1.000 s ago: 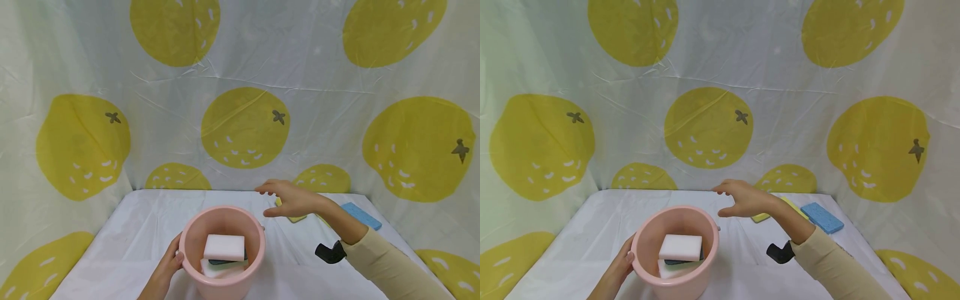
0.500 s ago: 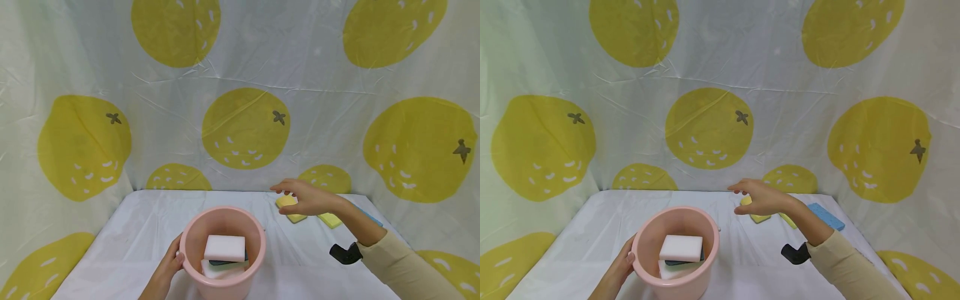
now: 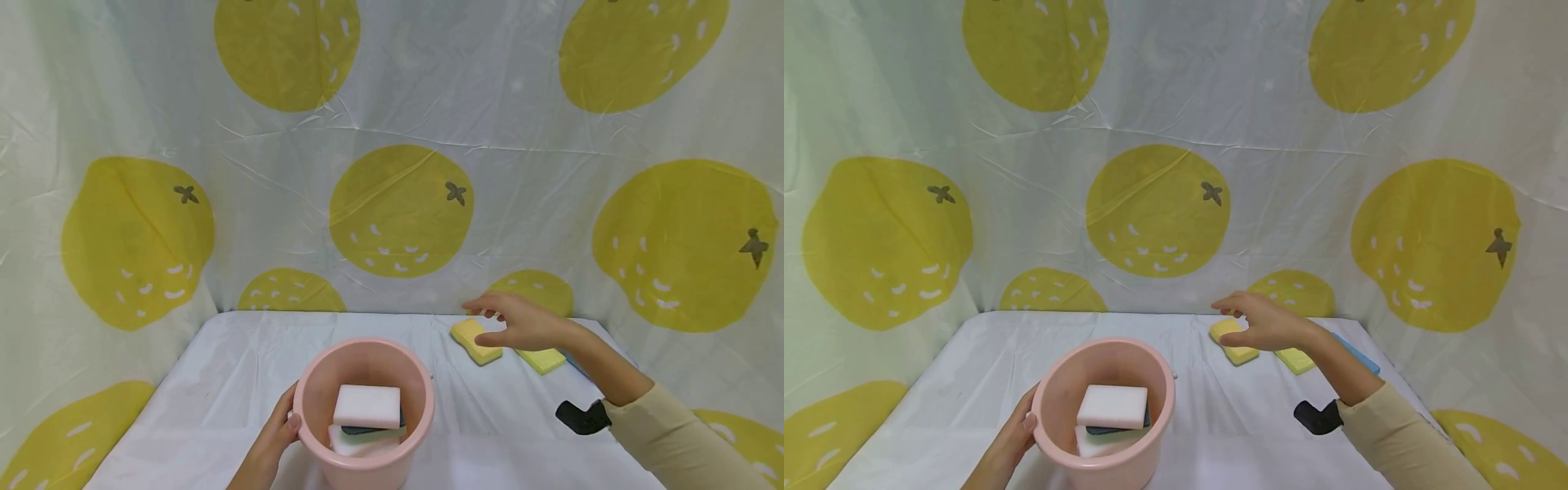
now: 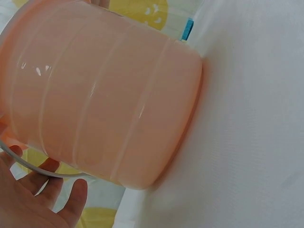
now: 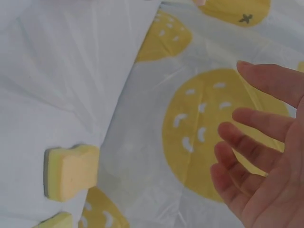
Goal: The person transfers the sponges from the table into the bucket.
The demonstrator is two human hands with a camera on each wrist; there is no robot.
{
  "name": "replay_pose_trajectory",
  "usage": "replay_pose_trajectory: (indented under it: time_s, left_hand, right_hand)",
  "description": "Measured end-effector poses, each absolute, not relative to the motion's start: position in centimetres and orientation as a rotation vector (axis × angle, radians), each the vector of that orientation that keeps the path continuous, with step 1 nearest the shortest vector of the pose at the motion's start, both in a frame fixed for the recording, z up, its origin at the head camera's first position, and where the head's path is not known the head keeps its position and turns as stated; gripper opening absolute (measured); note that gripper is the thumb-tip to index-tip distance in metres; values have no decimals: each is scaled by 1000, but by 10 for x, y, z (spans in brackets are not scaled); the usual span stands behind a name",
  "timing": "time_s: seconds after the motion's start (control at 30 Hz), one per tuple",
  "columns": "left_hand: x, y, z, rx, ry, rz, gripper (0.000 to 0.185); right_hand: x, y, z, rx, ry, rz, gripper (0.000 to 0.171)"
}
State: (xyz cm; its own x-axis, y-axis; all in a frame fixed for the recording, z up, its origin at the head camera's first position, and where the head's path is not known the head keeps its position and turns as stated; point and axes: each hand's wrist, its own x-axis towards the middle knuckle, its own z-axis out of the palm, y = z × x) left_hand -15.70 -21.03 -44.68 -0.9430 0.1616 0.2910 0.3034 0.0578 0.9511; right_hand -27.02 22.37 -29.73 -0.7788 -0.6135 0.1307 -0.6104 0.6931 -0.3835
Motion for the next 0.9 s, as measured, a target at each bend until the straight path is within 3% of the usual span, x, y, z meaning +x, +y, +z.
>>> replay_pose_trajectory:
  time_s: [0.9]
  left_hand:
    - [-154,-210,-442,-450,-2262,-2017,52]
  right_hand:
    - [-284,294,-313,-758,2936,-766,68]
